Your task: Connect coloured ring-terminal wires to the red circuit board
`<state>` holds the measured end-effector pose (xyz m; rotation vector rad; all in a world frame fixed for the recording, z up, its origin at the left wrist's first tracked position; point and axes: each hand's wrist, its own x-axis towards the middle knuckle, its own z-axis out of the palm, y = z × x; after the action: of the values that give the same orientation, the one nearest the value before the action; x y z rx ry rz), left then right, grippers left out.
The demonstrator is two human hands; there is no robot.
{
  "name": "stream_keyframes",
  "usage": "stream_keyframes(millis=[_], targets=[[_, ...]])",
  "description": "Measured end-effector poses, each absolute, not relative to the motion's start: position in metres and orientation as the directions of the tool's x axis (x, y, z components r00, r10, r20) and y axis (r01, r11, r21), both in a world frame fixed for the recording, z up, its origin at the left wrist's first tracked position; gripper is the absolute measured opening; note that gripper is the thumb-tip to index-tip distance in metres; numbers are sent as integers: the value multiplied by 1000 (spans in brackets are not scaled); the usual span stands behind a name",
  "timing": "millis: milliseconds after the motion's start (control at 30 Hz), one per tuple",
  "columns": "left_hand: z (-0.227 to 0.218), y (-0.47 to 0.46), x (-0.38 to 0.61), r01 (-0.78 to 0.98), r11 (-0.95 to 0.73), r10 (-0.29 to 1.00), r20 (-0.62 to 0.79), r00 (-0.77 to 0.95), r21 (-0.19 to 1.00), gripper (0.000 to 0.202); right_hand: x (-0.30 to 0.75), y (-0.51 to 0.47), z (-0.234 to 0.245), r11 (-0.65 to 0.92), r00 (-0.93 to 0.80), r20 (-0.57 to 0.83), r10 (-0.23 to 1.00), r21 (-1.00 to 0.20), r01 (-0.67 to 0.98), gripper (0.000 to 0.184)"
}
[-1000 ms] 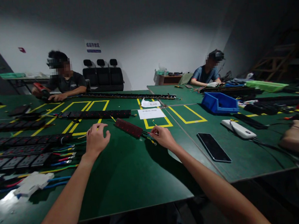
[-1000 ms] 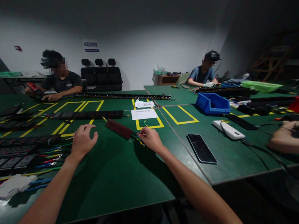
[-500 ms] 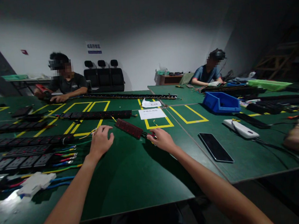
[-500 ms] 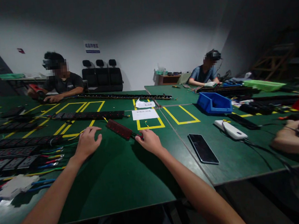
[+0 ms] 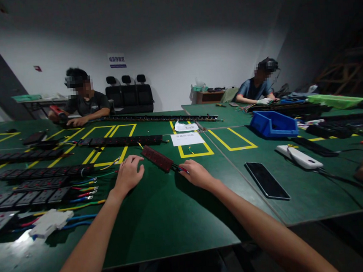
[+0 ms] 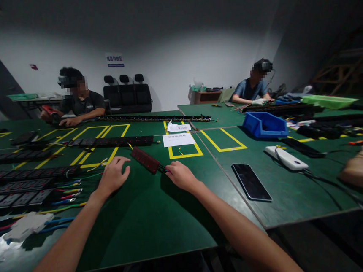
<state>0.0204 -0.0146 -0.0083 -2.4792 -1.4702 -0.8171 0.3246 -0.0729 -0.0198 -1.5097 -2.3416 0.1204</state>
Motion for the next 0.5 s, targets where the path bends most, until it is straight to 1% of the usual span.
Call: stream_keyframes(millis=[167,267,367,500], targets=[[-4,-21,27,810,-574,740,497,452,117,29,337,-66,-19,468,-403,261,877,-275,840,26],[-1,-25,31,773,-629,699,499,513,86,31,348,-60,-20,485,-411,275,869,-314,816,29],[1,-30,37,727,-683,662,476,579,65,37,355,-55,-23,481,-401,279,872,-345,806,30],[0,-37,46,678,-731,646,388,657,69,50,354,-56,-26,471,-385,289,876,-347,811,31]])
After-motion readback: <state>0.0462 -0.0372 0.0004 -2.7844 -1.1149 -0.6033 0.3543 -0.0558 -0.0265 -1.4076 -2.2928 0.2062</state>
